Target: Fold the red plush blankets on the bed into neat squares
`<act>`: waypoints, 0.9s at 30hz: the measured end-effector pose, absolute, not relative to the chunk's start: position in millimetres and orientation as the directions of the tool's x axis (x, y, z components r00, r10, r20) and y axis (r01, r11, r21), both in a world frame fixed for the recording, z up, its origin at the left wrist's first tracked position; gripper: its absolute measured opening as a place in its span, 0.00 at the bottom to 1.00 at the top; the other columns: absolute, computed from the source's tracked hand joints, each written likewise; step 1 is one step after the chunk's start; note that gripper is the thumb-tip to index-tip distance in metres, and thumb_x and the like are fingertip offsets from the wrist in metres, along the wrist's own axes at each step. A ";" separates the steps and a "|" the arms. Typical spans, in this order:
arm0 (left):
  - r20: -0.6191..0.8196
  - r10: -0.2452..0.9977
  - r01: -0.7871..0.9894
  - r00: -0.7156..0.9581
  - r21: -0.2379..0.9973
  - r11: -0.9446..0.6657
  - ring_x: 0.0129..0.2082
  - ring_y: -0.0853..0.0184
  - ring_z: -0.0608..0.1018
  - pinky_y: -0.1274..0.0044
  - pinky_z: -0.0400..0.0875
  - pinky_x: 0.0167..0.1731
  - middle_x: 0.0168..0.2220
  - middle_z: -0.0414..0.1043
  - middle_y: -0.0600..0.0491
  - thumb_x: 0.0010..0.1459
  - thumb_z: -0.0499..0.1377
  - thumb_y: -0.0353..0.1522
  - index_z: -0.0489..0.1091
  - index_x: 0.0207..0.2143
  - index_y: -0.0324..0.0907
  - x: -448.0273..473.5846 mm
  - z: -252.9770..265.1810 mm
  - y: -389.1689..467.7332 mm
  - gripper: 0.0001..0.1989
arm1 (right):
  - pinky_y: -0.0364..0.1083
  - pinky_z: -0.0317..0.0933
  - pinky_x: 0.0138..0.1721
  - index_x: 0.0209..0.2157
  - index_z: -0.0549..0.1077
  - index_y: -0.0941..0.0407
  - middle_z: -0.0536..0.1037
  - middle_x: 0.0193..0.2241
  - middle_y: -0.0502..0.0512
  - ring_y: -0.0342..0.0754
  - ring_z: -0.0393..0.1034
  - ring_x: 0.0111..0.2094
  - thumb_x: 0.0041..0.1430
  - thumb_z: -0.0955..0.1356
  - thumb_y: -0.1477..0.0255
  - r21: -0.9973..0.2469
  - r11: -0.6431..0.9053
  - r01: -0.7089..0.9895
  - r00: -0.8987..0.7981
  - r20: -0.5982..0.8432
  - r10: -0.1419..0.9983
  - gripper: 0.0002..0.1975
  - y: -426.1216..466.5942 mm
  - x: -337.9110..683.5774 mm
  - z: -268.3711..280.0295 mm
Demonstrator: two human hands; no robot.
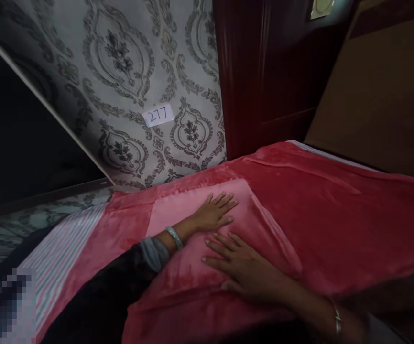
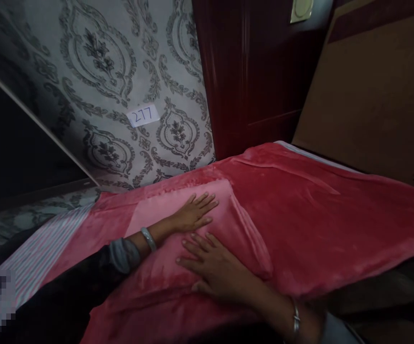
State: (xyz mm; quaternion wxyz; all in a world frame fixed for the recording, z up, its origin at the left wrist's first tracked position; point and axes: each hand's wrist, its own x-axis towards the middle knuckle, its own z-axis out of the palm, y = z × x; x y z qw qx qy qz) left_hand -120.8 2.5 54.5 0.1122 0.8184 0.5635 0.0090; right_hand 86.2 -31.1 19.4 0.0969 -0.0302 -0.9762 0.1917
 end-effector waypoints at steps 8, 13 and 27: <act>-0.065 0.937 0.933 0.344 0.138 -0.333 0.72 0.52 0.46 0.54 0.43 0.68 0.74 0.41 0.51 0.69 0.43 0.50 0.46 0.71 0.52 -157.9 38.3 51.5 0.32 | 0.66 0.33 0.69 0.69 0.54 0.39 0.45 0.72 0.49 0.58 0.34 0.72 0.68 0.64 0.53 -0.454 0.891 0.026 -0.978 0.171 0.115 0.31 -28.7 92.4 9.1; -0.009 0.958 0.925 0.287 0.264 -0.274 0.70 0.63 0.58 0.68 0.50 0.68 0.70 0.54 0.50 0.70 0.40 0.48 0.53 0.70 0.44 -179.0 26.3 77.3 0.32 | 0.66 0.33 0.69 0.70 0.53 0.39 0.46 0.72 0.50 0.59 0.35 0.72 0.68 0.64 0.53 -0.456 0.890 0.023 -0.976 0.183 0.119 0.33 -29.0 91.9 8.2; 0.034 0.972 0.962 0.232 0.139 -0.235 0.71 0.57 0.52 0.55 0.40 0.68 0.71 0.51 0.49 0.70 0.41 0.48 0.53 0.70 0.49 -158.5 62.9 39.7 0.30 | 0.66 0.36 0.68 0.68 0.59 0.47 0.51 0.71 0.59 0.60 0.40 0.71 0.70 0.61 0.51 -0.466 0.885 0.012 -0.987 0.138 0.087 0.30 -29.5 87.9 38.9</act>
